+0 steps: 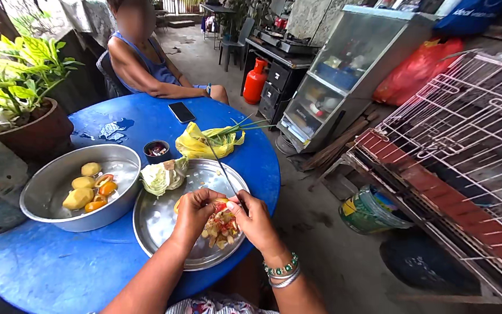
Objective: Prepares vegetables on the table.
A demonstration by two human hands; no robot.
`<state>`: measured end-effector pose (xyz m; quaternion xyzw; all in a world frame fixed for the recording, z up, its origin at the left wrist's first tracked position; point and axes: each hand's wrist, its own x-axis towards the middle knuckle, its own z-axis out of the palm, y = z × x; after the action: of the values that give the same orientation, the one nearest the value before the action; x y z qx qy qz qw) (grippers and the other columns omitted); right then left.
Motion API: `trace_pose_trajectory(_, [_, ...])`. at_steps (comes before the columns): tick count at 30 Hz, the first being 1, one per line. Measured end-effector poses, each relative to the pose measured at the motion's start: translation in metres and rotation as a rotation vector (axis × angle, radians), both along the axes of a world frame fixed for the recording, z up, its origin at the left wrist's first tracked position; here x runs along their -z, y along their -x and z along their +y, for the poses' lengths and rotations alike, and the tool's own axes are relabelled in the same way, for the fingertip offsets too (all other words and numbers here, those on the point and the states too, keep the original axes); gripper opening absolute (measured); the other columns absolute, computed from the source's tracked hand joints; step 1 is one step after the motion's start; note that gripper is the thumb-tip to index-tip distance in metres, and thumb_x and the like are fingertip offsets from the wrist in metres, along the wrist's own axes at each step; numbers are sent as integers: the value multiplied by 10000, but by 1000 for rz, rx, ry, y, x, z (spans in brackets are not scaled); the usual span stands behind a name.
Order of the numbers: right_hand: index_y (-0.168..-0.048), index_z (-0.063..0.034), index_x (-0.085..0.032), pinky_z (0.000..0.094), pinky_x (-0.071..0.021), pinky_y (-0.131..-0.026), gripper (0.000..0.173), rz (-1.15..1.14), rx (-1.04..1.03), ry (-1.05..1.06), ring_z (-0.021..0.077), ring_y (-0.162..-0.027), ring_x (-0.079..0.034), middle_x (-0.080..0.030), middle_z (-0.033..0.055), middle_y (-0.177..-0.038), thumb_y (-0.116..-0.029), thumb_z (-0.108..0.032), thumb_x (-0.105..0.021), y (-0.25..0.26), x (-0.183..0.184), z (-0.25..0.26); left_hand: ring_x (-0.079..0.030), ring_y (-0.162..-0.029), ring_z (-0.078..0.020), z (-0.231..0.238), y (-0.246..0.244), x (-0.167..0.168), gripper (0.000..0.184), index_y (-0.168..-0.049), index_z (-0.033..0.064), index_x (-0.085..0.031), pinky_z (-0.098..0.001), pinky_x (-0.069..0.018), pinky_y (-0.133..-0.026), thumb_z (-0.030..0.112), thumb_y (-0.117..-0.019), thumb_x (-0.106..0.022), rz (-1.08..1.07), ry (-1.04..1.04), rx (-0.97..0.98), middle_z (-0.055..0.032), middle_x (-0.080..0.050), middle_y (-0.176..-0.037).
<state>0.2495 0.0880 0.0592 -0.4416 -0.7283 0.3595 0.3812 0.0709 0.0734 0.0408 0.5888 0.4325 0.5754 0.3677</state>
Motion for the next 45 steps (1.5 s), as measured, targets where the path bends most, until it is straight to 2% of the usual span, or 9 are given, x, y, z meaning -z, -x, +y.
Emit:
trace_pose_trajectory(3, [-996, -27, -655, 194, -472, -493, 135, 137, -38, 81, 23, -510, -515, -612, -9, -755, -994, -150, -599, -6, 1, 0, -717, -771, -87, -2, -4, 0, 129, -995, -15, -750, -247, -608, -743, -36, -878, -702, -28, -1, 28, -62, -761, -890])
trace_pose_trajectory(7, [-981, -40, -637, 172, -437, -458, 75, 260, -76, 196, 9, -488, -476, -574, -34, -736, -977, -111, -613, -13, 2, -2, -716, -774, -69, -4, -7, 0, 111, -988, 4, -757, -238, -609, -745, 31, -883, -734, 50, -30, 24, -43, -762, -896])
trace_pose_trajectory(13, [-983, -35, -627, 167, -431, -469, 53, 271, -79, 246, 6, -495, -474, -562, -40, -722, -979, -83, -604, -17, 5, -4, -693, -752, -29, -5, -9, 2, 101, -972, 34, -767, -203, -585, -730, 82, -891, -732, 219, -75, -12, -18, -755, -872])
trace_pose_trajectory(19, [-996, -26, -631, 163, -436, -489, 45, 293, -72, 281, 10, -518, -489, -571, -30, -740, -962, -51, -616, -17, 9, -3, -677, -764, -31, -5, -9, 1, 98, -961, 54, -771, -191, -561, -740, 108, -892, -728, 369, -115, -41, -26, -749, -881])
trace_pose_trajectory(36, [-1010, -19, -633, 177, -450, -532, 72, 191, -80, 305, 12, -546, -492, -567, -21, -765, -972, -77, -615, -17, 9, 1, -627, -701, -14, 0, -4, -1, 149, -943, 45, -725, -197, -533, -687, 167, -876, -777, 320, 84, 35, 11, -699, -813])
trace_pose_trajectory(45, [-1009, -16, -630, 187, -451, -544, 73, 145, -78, 315, 24, -552, -489, -560, -8, -771, -986, -81, -606, -15, 8, 2, -625, -678, -15, 3, -2, 2, 167, -911, 51, -717, -192, -528, -662, 168, -844, -815, 282, 98, 41, 17, -699, -787])
